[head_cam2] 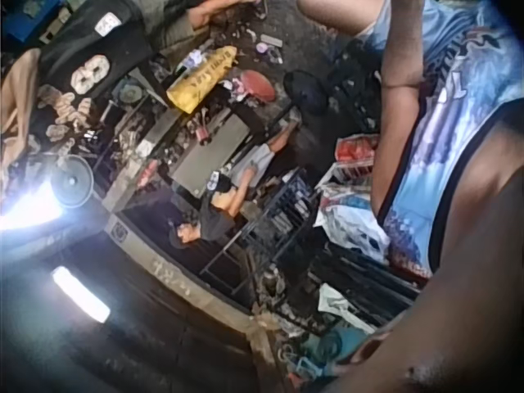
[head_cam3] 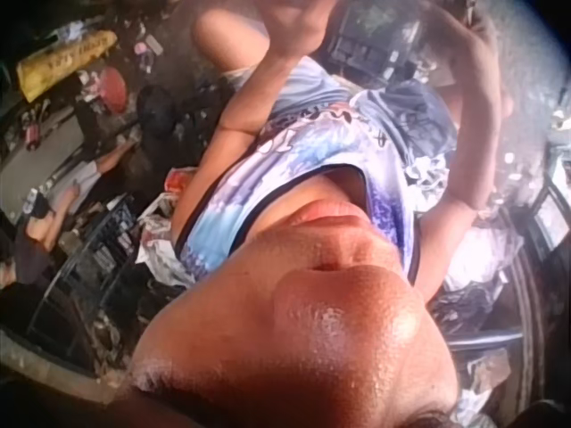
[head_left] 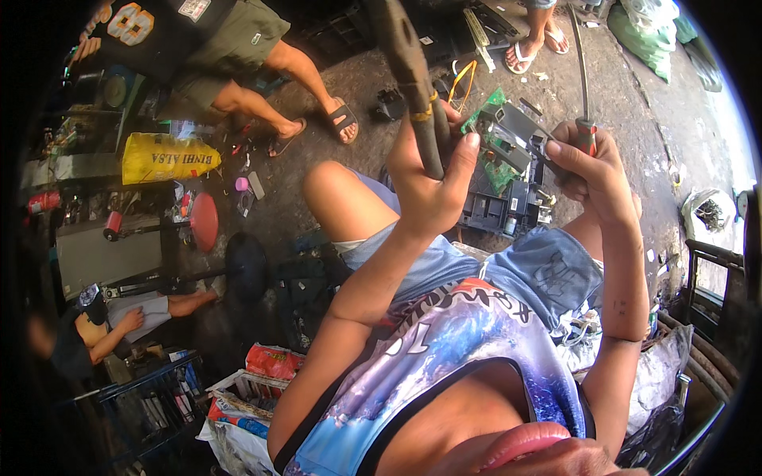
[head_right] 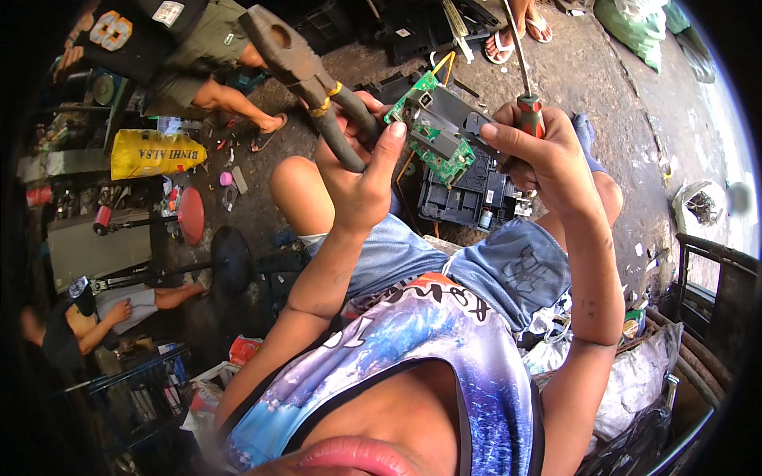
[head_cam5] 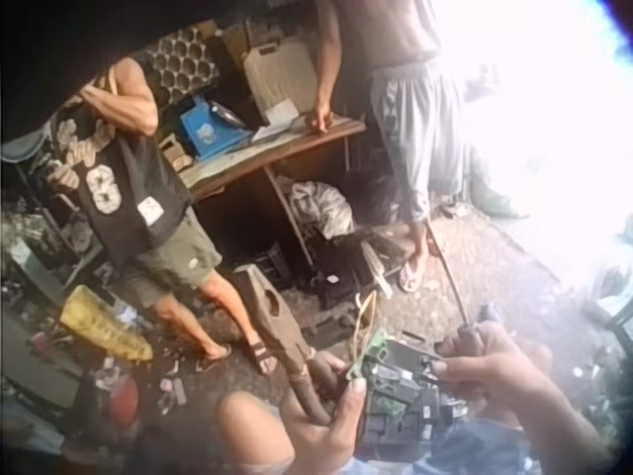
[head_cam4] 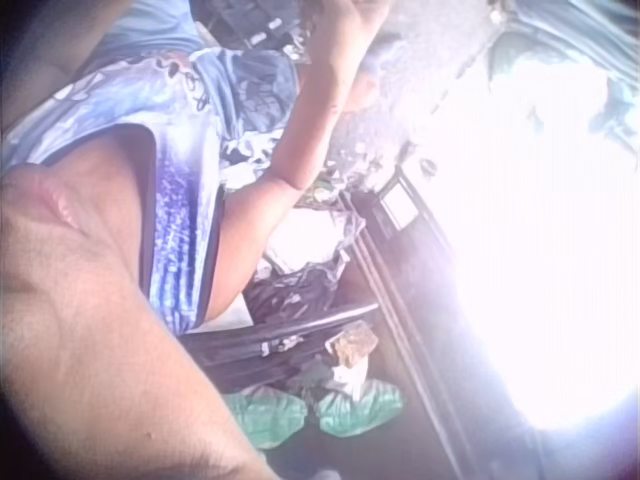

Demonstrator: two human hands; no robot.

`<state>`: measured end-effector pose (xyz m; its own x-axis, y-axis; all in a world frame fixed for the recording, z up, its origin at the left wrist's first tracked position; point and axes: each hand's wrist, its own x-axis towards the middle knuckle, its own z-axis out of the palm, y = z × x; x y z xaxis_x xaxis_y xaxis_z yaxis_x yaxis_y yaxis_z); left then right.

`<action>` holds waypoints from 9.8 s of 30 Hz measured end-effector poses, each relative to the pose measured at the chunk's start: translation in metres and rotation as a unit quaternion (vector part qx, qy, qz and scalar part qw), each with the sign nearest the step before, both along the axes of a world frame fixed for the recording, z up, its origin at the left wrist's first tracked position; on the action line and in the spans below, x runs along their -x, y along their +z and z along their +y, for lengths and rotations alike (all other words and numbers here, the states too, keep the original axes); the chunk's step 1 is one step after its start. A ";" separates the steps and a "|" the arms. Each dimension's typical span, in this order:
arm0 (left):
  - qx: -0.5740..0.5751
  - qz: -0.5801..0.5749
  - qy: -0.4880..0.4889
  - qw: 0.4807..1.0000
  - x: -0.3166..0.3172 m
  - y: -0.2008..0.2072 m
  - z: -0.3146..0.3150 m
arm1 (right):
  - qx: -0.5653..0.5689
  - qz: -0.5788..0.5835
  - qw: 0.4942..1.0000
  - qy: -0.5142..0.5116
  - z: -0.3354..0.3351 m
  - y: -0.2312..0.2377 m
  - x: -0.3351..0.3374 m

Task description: The person sits on the floor and uses a screwdriver and pliers to manipulate components on a green circuit board. They repeatedly pry, twist, and adjust small parts on the board while other people move around in the background.

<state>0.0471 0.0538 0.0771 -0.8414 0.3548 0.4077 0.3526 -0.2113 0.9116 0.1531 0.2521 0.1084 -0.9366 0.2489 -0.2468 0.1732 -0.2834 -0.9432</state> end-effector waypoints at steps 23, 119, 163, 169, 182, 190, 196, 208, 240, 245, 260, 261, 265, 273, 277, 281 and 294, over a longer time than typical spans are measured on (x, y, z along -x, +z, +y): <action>0.039 0.083 0.113 0.989 0.008 -0.008 -0.001 | 0.181 0.130 0.963 -0.150 -0.085 -0.042 0.013; -0.055 0.178 -0.044 0.981 0.008 0.050 -0.040 | 0.036 0.125 0.991 -0.013 -0.097 0.011 -0.015; 0.006 0.057 -0.078 0.995 0.001 0.057 -0.049 | -0.203 0.123 0.967 -0.093 -0.081 0.015 -0.020; 0.003 0.049 -0.067 0.997 0.000 0.055 -0.046 | -0.307 0.120 0.942 -0.055 -0.073 0.020 -0.022; 0.006 0.067 -0.045 0.997 0.010 0.057 -0.044 | -0.410 0.174 0.891 -0.083 -0.066 0.006 -0.002; 0.196 0.167 0.032 0.966 0.011 0.059 -0.059 | -0.516 0.087 0.848 -0.079 -0.047 0.039 -0.040; 0.242 0.122 -0.044 0.962 0.023 0.061 -0.062 | -0.475 0.061 0.875 -0.069 -0.016 0.040 -0.049; 0.090 -0.179 -0.026 0.979 -0.013 -0.062 -0.026 | -0.325 0.008 0.942 -0.079 -0.083 -0.050 -0.016; 0.207 -0.290 -0.229 0.906 -0.072 -0.169 -0.049 | -0.511 -0.192 0.838 -0.009 -0.103 -0.099 -0.081; 0.168 -0.265 -0.210 0.926 -0.078 -0.129 -0.049 | -0.260 -0.162 0.950 -0.066 -0.093 -0.100 -0.092; 0.206 -0.242 -0.215 0.923 -0.086 -0.124 -0.055 | -0.280 -0.203 0.937 -0.049 -0.089 -0.114 -0.094; 0.212 -0.243 -0.217 0.921 -0.086 -0.122 -0.055 | -0.272 -0.199 0.940 -0.050 -0.089 -0.115 -0.094; 0.214 -0.239 -0.232 0.918 -0.080 -0.115 -0.057 | -0.291 -0.190 0.937 -0.035 -0.096 -0.096 -0.090; 0.150 -0.272 -0.239 0.920 -0.078 -0.116 -0.057 | -0.292 -0.187 0.937 -0.049 -0.097 -0.111 -0.095; 0.167 -0.250 -0.236 0.924 -0.076 -0.113 -0.059 | -0.333 -0.247 0.909 -0.035 -0.107 -0.073 -0.091; 0.178 -0.199 -0.207 0.941 -0.082 -0.119 -0.057 | -0.342 -0.217 0.912 -0.064 -0.111 -0.077 -0.094; 0.215 -0.181 -0.157 0.947 -0.089 -0.092 -0.058 | -0.398 -0.222 0.890 -0.030 -0.116 -0.058 -0.091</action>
<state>0.1365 -0.0046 -0.0146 -0.7241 0.6781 -0.1258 -0.0179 0.1639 0.9863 0.2436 0.1361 0.0501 -0.7701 0.5563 -0.3123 0.5854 0.4216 -0.6925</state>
